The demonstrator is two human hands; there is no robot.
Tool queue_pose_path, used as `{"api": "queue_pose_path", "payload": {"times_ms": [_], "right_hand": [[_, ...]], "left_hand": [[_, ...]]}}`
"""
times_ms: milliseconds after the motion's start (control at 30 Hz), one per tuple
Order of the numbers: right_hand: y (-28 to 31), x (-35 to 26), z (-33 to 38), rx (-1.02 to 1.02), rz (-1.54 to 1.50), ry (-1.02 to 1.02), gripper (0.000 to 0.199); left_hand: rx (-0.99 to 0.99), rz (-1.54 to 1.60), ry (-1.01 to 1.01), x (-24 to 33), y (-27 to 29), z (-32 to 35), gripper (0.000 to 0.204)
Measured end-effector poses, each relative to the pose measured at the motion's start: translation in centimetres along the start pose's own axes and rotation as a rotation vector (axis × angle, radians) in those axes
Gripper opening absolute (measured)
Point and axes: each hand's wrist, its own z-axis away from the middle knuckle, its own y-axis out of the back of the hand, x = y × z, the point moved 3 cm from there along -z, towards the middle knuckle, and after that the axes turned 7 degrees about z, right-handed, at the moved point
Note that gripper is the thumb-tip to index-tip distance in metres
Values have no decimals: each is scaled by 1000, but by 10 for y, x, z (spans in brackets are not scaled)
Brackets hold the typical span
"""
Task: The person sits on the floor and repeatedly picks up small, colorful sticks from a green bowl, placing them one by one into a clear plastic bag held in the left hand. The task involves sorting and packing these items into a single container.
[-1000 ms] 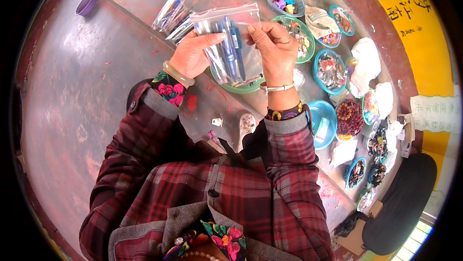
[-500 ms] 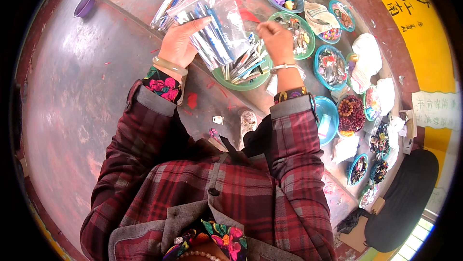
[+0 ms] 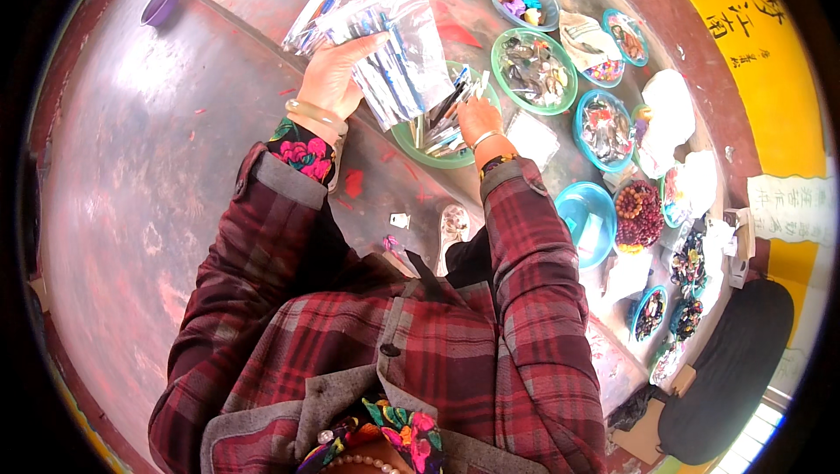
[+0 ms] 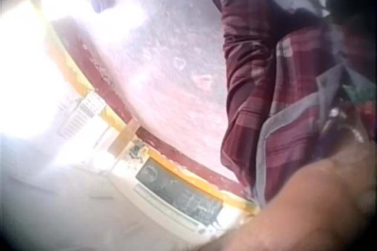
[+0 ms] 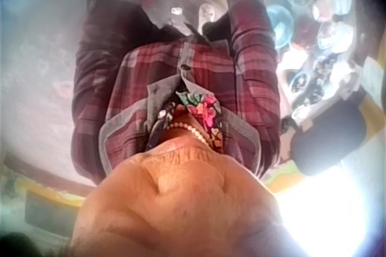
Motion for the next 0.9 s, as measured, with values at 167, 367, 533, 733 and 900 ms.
{"api": "queue_pose_path", "payload": {"times_ms": [167, 367, 533, 733, 900], "right_hand": [[-2, -4, 0, -39, 41, 23, 15], [-1, -9, 3, -84, 132, 56, 17], [3, -9, 6, -153, 105, 65, 13], [21, 9, 8, -269, 68, -96, 17], [70, 29, 22, -279, -31, -175, 20]], "left_hand": [[-15, -8, -3, 0, 1, -1, 24], [12, -14, 10, -2, 4, -3, 25], [43, -14, 17, -2, 1, -2, 26], [96, -44, 22, -5, 2, -5, 26], [92, -30, 3, -1, 5, -3, 24]]}}
